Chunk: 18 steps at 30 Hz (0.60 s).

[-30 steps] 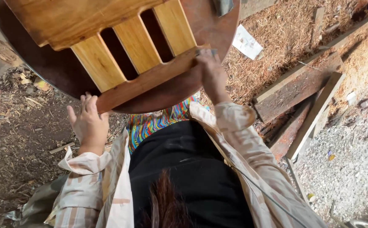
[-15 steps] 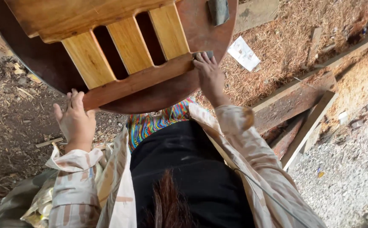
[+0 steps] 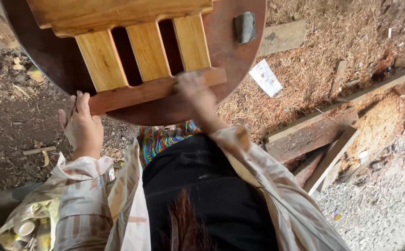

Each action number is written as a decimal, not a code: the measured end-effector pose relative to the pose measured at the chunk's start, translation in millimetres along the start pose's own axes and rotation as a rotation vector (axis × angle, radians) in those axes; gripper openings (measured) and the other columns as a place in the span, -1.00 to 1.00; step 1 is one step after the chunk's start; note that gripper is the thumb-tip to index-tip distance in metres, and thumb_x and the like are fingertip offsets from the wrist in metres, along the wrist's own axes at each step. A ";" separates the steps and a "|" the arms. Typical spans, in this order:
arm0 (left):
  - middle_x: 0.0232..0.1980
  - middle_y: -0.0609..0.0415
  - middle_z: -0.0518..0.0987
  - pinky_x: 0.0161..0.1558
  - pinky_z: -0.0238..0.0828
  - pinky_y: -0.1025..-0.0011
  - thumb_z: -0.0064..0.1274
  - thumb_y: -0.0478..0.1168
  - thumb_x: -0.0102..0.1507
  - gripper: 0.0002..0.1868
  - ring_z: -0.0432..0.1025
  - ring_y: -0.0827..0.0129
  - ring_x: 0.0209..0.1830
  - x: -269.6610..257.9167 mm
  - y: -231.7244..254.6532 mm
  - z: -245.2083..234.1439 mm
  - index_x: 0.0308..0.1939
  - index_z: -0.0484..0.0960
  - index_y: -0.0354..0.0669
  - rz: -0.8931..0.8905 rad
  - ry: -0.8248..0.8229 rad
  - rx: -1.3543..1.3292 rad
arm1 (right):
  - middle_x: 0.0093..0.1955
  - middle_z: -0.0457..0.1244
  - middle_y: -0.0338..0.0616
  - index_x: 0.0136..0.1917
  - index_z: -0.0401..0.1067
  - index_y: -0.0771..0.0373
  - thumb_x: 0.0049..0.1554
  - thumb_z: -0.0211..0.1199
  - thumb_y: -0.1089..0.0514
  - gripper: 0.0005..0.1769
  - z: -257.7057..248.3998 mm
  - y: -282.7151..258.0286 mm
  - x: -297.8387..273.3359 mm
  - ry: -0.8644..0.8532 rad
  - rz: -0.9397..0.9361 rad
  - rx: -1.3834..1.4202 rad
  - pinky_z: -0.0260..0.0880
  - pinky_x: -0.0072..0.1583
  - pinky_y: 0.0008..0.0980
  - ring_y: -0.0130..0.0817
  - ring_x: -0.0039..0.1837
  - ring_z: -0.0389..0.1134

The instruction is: The person sands a wooden piece with cutouts using a sanding block on a round metal table. They flip the piece over to sand the other side and continue smoothing the surface.

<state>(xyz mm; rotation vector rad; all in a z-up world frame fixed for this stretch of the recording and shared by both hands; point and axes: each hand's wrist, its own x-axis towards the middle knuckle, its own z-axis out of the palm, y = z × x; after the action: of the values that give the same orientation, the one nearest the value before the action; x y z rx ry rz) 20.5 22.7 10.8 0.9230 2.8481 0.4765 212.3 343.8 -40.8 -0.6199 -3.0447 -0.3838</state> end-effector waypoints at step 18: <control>0.44 -0.30 0.49 0.33 -0.07 -0.22 0.32 0.18 0.19 -0.17 0.31 -0.12 0.47 16.3 6.4 -25.4 0.36 0.53 -0.31 0.022 -0.125 -0.039 | 0.11 0.20 -0.21 0.17 0.51 -0.05 0.06 0.47 -0.14 -0.56 -46.7 72.9 59.9 -0.066 0.266 0.771 0.20 0.09 0.09 -0.04 0.27 0.21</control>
<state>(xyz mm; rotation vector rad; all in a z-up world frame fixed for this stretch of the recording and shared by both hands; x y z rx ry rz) 5.9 30.6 36.7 0.9438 2.7102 0.4581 183.5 420.5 25.2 -0.9342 -2.7565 0.7826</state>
